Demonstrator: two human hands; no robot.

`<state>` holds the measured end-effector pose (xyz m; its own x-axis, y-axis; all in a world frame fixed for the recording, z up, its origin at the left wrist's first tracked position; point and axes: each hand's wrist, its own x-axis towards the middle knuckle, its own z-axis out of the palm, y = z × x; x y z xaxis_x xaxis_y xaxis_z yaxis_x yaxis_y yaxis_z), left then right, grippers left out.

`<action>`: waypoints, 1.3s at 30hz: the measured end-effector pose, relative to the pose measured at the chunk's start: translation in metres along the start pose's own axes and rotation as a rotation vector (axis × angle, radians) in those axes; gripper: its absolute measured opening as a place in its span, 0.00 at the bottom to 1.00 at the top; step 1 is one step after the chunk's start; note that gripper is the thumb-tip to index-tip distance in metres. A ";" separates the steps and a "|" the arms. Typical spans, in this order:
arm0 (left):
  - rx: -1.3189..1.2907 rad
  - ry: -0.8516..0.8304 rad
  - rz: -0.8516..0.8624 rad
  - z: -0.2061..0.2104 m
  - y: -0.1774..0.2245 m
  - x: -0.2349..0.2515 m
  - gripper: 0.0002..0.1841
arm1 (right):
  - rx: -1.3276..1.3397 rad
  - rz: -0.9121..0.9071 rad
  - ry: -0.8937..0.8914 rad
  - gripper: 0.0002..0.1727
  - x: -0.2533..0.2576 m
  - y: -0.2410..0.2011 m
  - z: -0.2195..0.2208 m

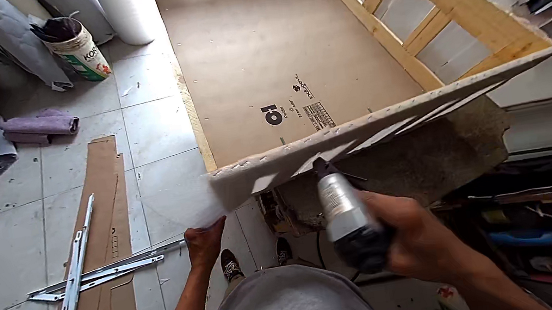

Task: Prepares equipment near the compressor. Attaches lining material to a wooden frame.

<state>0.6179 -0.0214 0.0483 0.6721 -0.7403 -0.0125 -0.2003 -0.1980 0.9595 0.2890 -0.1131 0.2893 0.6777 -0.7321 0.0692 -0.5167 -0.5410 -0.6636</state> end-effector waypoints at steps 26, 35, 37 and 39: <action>0.460 0.129 0.264 0.006 0.000 0.015 0.16 | -0.537 -0.012 -0.723 0.45 0.070 0.058 0.206; 0.414 0.108 0.248 0.001 -0.008 0.019 0.17 | -0.545 0.021 -0.720 0.40 0.065 0.052 0.211; 0.412 0.090 0.242 -0.001 -0.008 0.020 0.18 | -0.520 -0.021 -0.736 0.42 0.064 0.050 0.212; 0.413 0.068 0.233 -0.003 -0.007 0.022 0.18 | -0.504 -0.036 -0.729 0.43 0.069 0.046 0.212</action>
<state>0.6365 -0.0347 0.0425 0.6177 -0.7546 0.2215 -0.6084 -0.2801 0.7425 0.4222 -0.1008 0.1057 0.7736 -0.3582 -0.5227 -0.5412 -0.8025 -0.2511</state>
